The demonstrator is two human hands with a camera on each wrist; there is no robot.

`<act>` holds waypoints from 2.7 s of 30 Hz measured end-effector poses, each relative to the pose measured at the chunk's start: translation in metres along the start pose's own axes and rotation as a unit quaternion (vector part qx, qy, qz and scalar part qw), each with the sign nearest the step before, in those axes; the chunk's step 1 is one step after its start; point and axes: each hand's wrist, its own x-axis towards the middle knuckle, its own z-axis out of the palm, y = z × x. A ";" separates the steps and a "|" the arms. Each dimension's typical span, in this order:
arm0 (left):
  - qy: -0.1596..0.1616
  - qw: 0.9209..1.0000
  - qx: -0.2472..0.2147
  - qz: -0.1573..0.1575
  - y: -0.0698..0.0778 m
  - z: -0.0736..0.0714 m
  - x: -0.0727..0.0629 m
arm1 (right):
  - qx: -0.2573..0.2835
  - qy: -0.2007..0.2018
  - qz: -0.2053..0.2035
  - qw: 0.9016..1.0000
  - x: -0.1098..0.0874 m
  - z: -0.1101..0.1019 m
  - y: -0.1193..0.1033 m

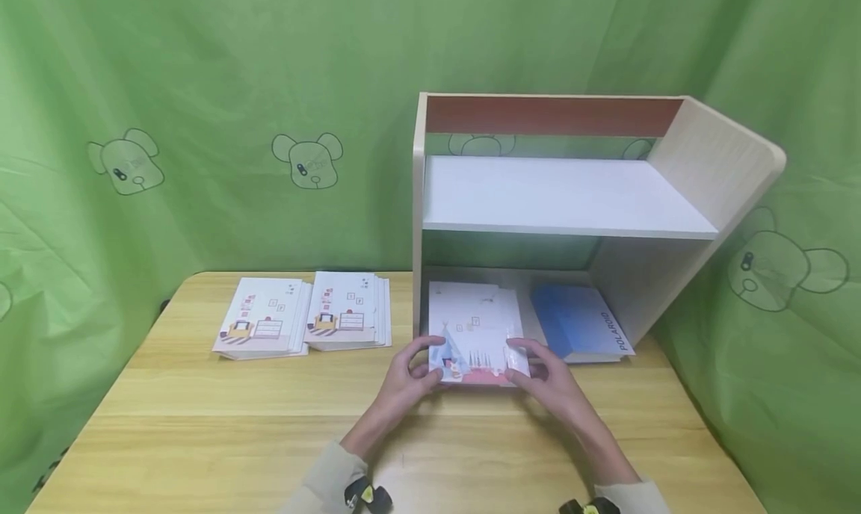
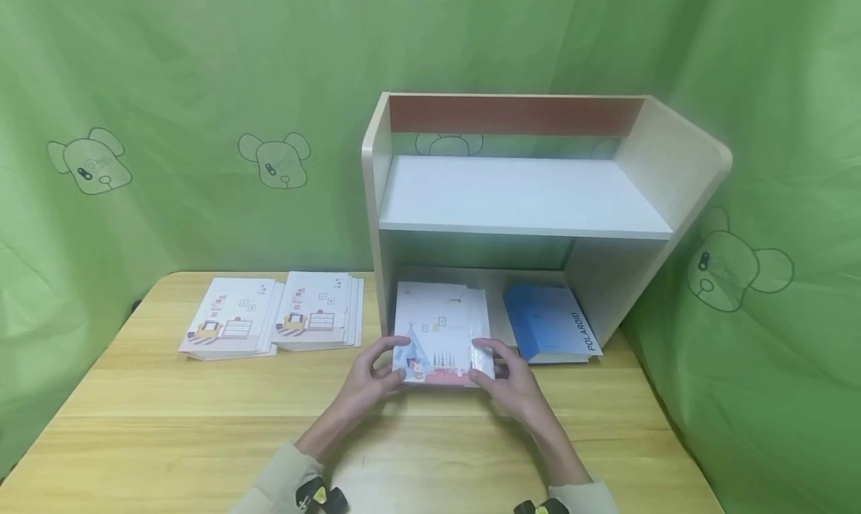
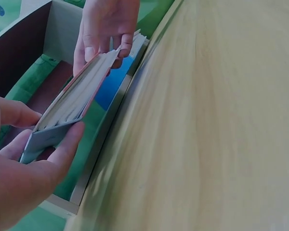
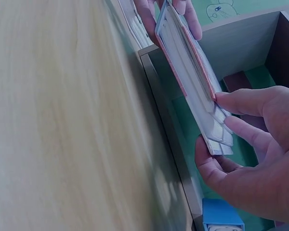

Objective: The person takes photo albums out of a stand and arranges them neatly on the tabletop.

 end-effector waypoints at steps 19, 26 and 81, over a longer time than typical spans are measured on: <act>-0.008 0.996 0.054 0.075 0.011 0.001 -0.008 | 0.002 0.040 -0.059 0.997 -0.009 0.003 -0.009; -0.008 0.993 0.067 0.101 0.016 0.001 -0.010 | 0.008 0.048 -0.084 0.995 -0.011 0.004 -0.008; -0.012 0.966 0.074 0.246 0.063 -0.009 -0.028 | 0.033 0.104 -0.226 0.968 -0.022 0.006 -0.053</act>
